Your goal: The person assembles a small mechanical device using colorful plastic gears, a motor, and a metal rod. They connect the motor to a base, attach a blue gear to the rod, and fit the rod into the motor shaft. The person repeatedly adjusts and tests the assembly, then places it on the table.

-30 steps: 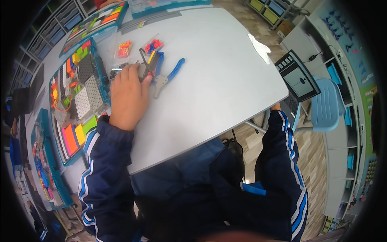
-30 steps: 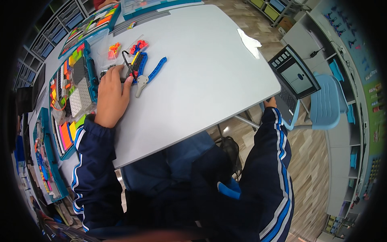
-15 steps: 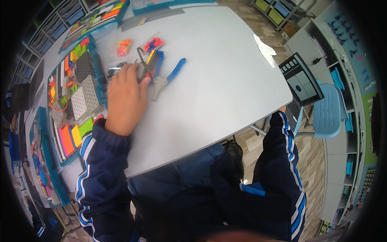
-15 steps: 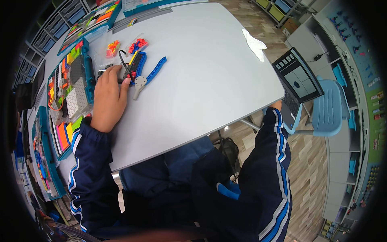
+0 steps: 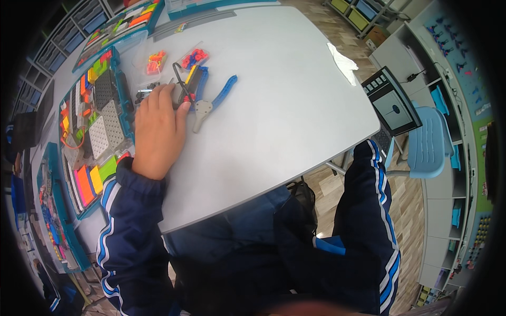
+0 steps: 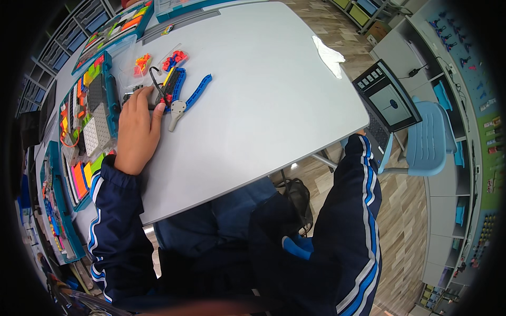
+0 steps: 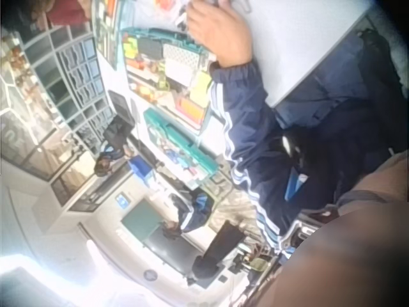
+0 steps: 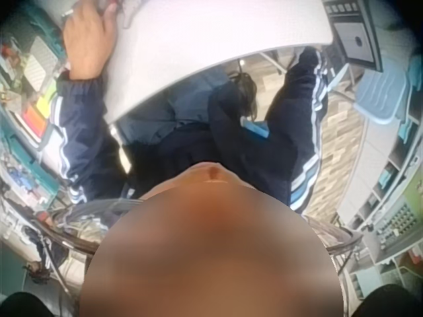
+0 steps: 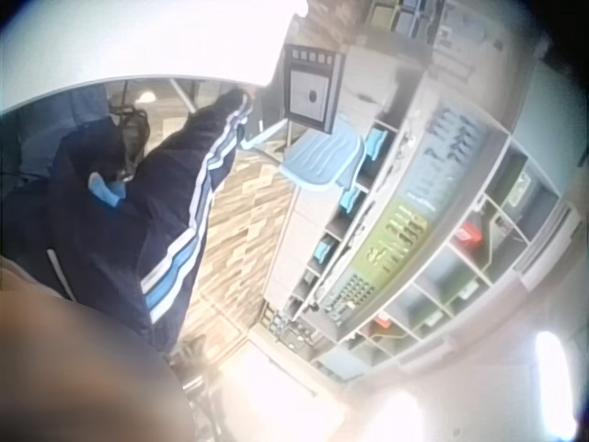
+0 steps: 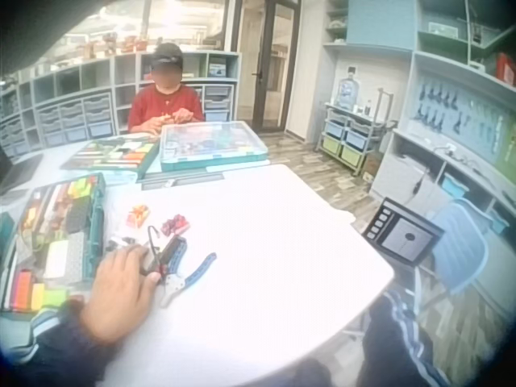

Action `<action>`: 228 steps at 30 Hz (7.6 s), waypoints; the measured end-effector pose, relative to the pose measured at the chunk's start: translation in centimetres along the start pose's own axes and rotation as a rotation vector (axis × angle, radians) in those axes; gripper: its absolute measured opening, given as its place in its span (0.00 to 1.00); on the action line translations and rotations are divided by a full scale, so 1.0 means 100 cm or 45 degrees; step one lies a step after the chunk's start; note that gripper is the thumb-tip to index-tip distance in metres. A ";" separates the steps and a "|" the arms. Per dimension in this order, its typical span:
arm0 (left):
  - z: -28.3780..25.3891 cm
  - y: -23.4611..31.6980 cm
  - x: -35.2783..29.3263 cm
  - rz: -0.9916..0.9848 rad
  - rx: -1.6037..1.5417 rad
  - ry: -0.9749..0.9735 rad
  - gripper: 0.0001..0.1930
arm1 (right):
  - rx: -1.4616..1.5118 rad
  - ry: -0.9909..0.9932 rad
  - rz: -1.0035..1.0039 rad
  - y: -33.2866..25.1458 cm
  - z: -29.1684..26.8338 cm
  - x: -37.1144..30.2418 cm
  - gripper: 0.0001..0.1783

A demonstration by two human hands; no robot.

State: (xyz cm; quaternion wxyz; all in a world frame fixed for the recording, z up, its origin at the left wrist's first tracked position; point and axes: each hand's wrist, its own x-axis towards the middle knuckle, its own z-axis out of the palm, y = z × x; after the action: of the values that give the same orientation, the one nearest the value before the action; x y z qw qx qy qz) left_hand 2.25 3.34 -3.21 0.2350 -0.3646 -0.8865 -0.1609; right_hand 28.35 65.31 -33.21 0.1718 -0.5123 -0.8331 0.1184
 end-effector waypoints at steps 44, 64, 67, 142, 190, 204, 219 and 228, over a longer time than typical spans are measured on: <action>0.000 0.001 0.000 0.013 0.007 -0.012 0.19 | -0.035 0.025 0.062 0.000 -0.004 0.004 0.29; -0.014 -0.009 -0.004 -0.026 -0.132 -0.069 0.20 | 1.431 0.992 -0.452 -0.172 -0.179 0.019 0.12; -0.018 -0.011 -0.003 -0.020 -0.161 -0.073 0.17 | 1.198 0.966 -0.648 -0.207 -0.206 -0.008 0.12; -0.014 -0.004 -0.002 -0.110 -0.035 -0.143 0.16 | -0.392 -0.077 0.315 -0.016 -0.024 -0.052 0.36; -0.014 -0.003 -0.001 -0.127 -0.021 -0.160 0.15 | -0.166 0.130 0.012 0.001 0.011 -0.023 0.38; -0.015 -0.006 -0.003 -0.116 -0.083 -0.159 0.15 | 0.209 0.412 -0.062 -0.018 -0.018 -0.036 0.25; -0.024 -0.015 0.010 -0.135 -1.044 0.250 0.12 | 1.319 0.260 -1.142 -0.378 -0.280 -0.144 0.11; -0.027 -0.034 0.017 -0.276 -1.751 -0.004 0.14 | 1.110 -0.336 -1.877 -0.571 -0.206 -0.227 0.13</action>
State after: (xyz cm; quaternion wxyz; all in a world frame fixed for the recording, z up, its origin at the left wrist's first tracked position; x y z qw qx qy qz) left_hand -0.47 0.71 -0.44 -0.0681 -0.3405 -0.6152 -0.7078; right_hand -0.26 19.95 3.21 0.2876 0.2879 -0.8462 0.3440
